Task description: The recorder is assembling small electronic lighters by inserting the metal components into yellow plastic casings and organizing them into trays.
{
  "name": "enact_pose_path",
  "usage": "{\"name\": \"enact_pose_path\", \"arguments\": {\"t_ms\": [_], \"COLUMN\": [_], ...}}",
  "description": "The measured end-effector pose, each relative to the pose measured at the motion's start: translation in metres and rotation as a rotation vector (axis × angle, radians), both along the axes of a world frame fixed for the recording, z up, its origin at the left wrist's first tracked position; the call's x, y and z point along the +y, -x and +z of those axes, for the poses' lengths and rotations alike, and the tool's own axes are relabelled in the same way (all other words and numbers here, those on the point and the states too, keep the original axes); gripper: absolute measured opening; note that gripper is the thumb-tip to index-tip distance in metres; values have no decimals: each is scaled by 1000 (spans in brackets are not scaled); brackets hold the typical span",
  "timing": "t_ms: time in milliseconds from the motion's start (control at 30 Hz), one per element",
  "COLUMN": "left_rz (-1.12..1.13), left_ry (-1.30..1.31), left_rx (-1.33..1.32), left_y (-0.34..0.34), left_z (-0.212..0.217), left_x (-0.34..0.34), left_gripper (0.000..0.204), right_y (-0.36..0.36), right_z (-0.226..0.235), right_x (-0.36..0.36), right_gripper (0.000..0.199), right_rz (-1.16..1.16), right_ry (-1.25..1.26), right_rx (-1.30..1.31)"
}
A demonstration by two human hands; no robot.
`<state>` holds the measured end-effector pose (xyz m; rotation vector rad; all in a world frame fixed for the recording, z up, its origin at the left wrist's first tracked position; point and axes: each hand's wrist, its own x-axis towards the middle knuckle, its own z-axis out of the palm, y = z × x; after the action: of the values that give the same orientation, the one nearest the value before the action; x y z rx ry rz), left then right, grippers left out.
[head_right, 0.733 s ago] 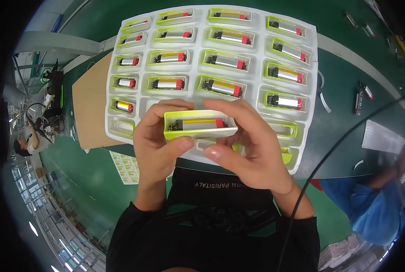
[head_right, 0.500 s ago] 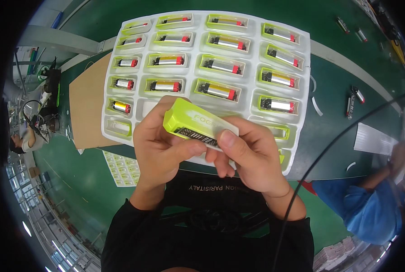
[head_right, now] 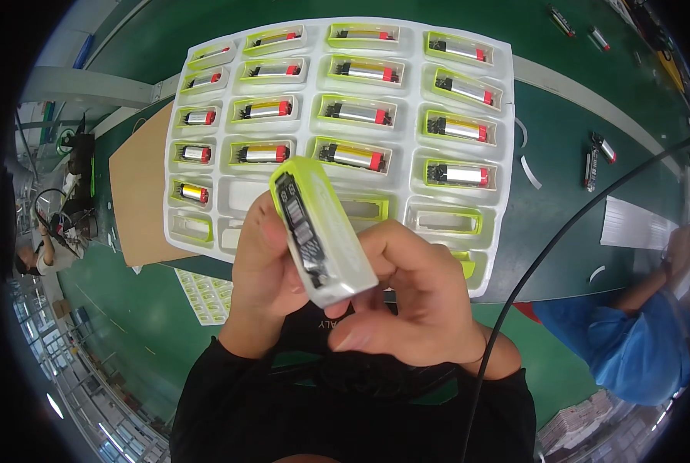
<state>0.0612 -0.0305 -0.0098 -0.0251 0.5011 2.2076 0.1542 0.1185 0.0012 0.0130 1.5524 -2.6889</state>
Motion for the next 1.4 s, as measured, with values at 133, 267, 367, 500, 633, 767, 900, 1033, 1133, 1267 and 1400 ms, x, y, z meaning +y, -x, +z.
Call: {"name": "enact_pose_path", "arguments": {"t_ms": [133,267,367,500,633,767,900,1033,1133,1267,1400], "left_rz": [68,235,259,101,43,-106,-181,-239,-211,-92,-64], "left_ry": [125,597,886,939,1047,1283,1246,1197,1216,1166,851], "left_rx": [7,536,956,1117,1108,1506,1801,1864,1911,1854,1774], "left_y": [1,20,38,48,49,62,70,72,68,55,42], "left_z": [0,9,-10,-1,-4,10,11,4,8,16,16], "left_x": [-8,-37,-82,-103,-109,-93,-82,-79,-79,-62,-50], "left_gripper": [30,45,40,33,28,42,43,35,34,42,44], "right_y": [2,7,5,2,0,9,28,33,33,30,32], "right_z": [11,12,9,4,-5,-11,-16,-28,-20,-13,-6], "right_x": [4,26,42,54,60,56,35,31,36,41,42], "right_gripper": [50,38,27,24,25,31,26,30,28,22,23], "right_rz": [15,-241,-333,-372,-379,-229,-125,-107,-127,-13,152], "right_ry": [-291,-751,-792,-821,-929,-1266,-1480,-1526,-1353,-1009,-676], "right_rx": [-23,-14,-32,-111,-101,168,349,360,368,264,87]}}
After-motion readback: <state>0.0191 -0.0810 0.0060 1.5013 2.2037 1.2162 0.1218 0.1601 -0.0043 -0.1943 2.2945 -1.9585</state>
